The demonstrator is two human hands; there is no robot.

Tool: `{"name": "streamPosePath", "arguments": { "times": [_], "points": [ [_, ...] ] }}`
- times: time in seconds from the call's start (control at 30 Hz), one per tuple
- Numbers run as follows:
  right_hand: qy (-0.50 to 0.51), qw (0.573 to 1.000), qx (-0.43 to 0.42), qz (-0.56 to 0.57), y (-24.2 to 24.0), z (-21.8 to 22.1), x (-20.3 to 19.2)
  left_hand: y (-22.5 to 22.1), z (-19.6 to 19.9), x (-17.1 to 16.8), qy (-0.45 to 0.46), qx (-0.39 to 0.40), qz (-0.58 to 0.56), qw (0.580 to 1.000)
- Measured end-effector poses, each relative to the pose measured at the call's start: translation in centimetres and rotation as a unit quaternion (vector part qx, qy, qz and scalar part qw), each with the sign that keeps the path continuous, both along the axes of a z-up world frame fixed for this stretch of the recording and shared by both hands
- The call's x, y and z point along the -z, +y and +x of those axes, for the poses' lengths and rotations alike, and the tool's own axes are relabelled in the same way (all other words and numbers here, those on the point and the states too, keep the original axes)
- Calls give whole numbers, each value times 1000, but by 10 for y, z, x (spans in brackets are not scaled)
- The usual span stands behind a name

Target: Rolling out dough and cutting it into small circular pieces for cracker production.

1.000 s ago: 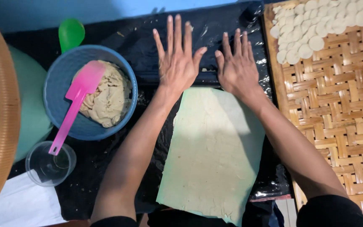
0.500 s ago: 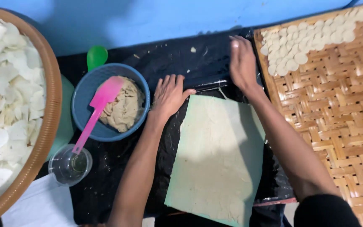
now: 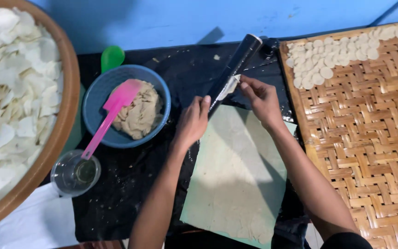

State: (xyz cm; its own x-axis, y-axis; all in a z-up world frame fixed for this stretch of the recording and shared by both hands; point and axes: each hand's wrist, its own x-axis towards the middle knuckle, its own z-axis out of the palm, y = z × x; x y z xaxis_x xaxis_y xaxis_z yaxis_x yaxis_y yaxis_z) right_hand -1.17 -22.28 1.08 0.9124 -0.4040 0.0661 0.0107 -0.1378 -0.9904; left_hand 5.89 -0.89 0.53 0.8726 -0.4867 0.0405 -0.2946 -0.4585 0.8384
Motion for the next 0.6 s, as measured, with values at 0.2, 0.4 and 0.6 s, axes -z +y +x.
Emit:
{"name": "streamPosePath", "arguments": {
  "times": [0.2,0.4,0.6],
  "points": [
    [44,997,-5,57,26,4,-6,22,-23,12,28,-40,-7,999],
    [63,996,-4,-58,53,2,-31,41,-40,0,26,-113,-9,993],
    [-33,989,-28,-143,93,14,-63,57,-48,3,-107,-140,71,982]
  ]
}}
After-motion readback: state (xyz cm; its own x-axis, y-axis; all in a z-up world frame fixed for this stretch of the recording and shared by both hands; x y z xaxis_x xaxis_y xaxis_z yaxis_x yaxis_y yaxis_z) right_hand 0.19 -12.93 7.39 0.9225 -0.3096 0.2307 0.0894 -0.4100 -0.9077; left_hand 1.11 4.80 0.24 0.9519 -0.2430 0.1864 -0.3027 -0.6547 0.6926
